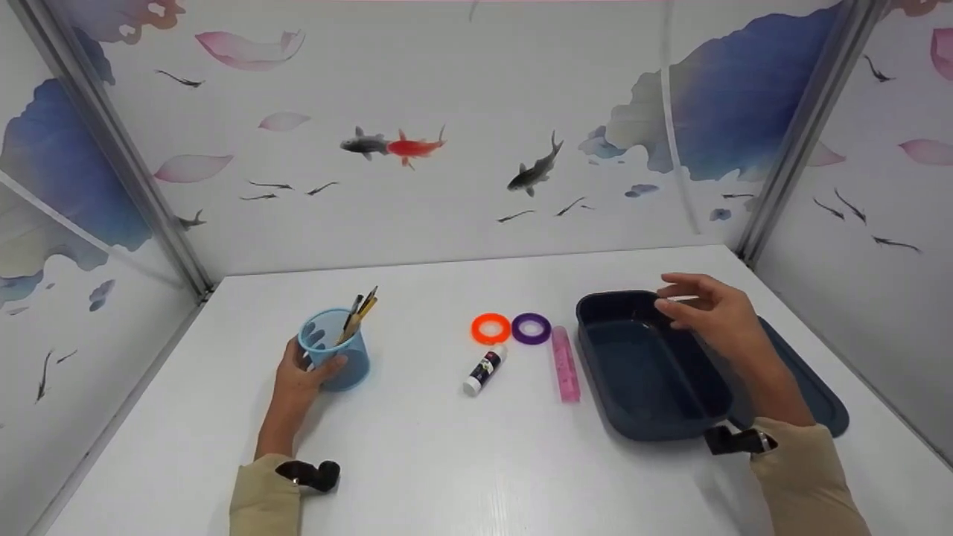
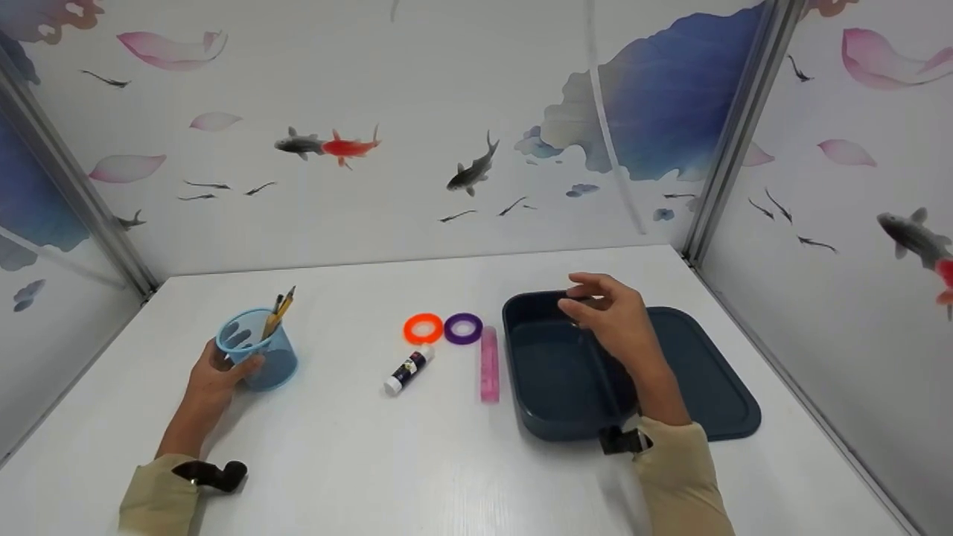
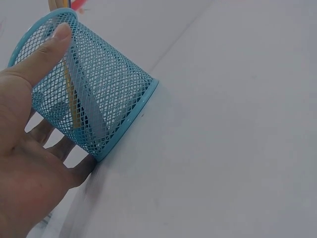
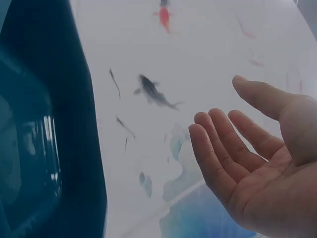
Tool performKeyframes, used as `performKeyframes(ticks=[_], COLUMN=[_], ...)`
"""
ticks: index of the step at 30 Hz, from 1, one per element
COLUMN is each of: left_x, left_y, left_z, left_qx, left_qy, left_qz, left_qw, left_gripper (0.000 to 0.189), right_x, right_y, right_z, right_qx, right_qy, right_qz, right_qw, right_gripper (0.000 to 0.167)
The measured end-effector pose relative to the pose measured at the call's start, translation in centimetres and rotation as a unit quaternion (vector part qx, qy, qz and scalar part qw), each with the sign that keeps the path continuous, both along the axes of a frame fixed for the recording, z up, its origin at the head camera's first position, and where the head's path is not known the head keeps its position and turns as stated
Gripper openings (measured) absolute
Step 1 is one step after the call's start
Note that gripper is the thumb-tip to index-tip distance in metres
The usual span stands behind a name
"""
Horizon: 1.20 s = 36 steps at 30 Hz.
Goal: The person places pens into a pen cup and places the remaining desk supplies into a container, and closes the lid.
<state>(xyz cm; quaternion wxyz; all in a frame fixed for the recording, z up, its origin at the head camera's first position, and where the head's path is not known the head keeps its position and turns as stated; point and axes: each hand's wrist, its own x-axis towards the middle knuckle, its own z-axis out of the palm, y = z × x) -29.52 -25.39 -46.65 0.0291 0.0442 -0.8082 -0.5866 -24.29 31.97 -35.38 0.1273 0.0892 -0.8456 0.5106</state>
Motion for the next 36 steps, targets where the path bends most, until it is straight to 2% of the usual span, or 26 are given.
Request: performKeyframes(ticks=[5, 13, 22, 30, 36], left_x=[0.0, 0.1, 0.3, 0.5, 0.5], left_y=[0.0, -0.2, -0.3, -0.5, -0.9], left_z=[0.1, 0.1, 0.1, 0.4, 0.4], left_qx=[-0.010, -0.019, -0.016, -0.020, -0.018], left_qy=[-0.004, -0.006, 0.006, -0.005, -0.001], left_qz=[0.001, 0.001, -0.008, -0.010, -0.019], left_qw=[0.9999, 0.9998, 0.9998, 0.9997, 0.9996], left_gripper=[0.100, 0.102, 0.103, 0.102, 0.099], right_x=[-0.1, -0.5, -0.9, -1.4, -1.7], right_y=[2.3, 4.7, 6.6, 7.5, 7.7], right_z=[-0.4, -1.8, -3.3, -4.2, -4.5], right_qx=[0.019, 0.106, 0.091, 0.104, 0.116], right_qy=[-0.014, -0.067, -0.126, -0.182, -0.223], right_qz=[-0.013, -0.051, -0.039, -0.018, -0.015], right_qw=[0.9996, 0.9908, 0.9870, 0.9776, 0.9676], right_gripper=[0.049, 0.056, 0.062, 0.068, 0.071])
